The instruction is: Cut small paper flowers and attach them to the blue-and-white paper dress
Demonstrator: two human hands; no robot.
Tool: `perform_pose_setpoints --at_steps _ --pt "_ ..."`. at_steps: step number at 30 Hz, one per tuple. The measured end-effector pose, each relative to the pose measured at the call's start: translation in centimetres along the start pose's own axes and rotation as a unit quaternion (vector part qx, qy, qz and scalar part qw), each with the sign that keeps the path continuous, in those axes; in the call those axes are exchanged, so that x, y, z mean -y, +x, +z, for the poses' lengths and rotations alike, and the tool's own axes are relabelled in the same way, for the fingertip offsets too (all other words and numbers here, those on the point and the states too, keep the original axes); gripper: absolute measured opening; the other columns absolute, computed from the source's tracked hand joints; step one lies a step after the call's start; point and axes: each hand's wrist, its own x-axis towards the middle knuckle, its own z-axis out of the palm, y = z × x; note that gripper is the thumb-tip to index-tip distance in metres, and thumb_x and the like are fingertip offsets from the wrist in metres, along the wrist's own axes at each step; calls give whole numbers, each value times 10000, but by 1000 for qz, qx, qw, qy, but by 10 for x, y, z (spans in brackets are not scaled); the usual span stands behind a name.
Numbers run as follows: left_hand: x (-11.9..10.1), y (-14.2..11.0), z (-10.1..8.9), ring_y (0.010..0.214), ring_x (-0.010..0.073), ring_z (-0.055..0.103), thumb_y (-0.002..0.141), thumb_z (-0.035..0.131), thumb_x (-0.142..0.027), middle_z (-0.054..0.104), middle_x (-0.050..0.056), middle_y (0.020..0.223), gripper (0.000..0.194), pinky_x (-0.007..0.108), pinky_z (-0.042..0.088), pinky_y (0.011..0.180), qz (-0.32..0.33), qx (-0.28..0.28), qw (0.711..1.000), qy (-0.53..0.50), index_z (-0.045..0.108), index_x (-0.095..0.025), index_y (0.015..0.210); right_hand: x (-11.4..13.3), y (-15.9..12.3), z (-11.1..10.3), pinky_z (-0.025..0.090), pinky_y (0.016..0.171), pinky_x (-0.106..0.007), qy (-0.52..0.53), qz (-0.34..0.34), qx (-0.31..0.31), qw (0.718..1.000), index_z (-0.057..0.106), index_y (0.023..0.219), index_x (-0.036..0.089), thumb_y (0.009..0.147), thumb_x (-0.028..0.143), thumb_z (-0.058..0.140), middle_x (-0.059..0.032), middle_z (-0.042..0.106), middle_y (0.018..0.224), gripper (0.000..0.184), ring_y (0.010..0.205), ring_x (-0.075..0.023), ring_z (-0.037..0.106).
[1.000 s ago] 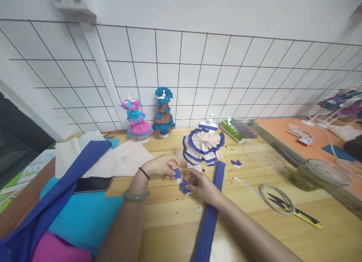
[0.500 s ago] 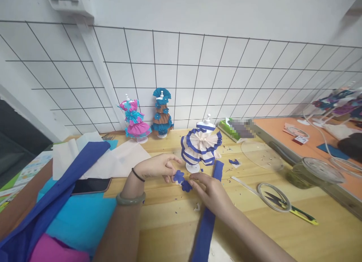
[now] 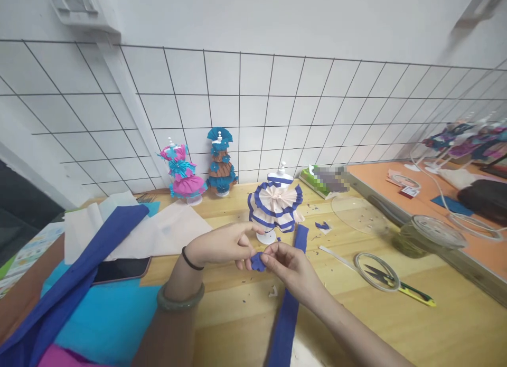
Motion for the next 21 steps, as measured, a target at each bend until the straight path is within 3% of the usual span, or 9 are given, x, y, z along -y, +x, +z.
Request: perform_pose_setpoints --at_steps 2,5,8,11,16,21 --pt "-3 0 0 587 148 618 760 545 -301 648 13 618 385 268 492 569 4 -19 1000 -7 456 -183 1116 1 0 -5 355 540 -215 -3 -5 -2 1000 548 702 146 756 376 597 20 509 602 242 553 -95 449" --pt "-3 6 -1 607 142 614 753 556 -350 635 22 645 291 232 481 532 27 -103 994 -13 526 -166 978 6 0 -14 373 554 -222 -11 -15 -20 1000 567 731 147 748 372 606 14 528 615 229 567 -102 472" --pt "1 19 3 492 103 559 752 551 -389 602 11 609 273 184 430 424 41 -190 980 -32 537 -152 888 14 2 -24 390 552 -227 -16 -24 -51 998 586 734 155 724 371 632 8 550 620 221 569 -110 491" --pt "4 35 12 385 76 487 736 572 -403 548 -28 516 301 151 356 336 42 -241 965 -100 513 -152 892 24 5 -33 398 534 -226 -5 -35 -86 996 600 707 159 697 376 656 6 560 608 224 549 -108 491" --pt "2 51 27 313 46 413 719 571 -472 499 -62 461 332 122 265 287 66 -288 931 -215 483 -179 848 36 14 -41 392 506 -208 43 -52 -145 987 604 705 166 682 356 679 33 537 537 206 487 -86 475" --pt "0 57 36 280 32 375 674 598 -510 485 -66 431 362 124 209 268 54 -304 913 -267 476 -176 740 33 26 -40 354 436 -197 145 -44 -166 974 580 729 170 673 369 684 37 552 530 232 415 -69 444"
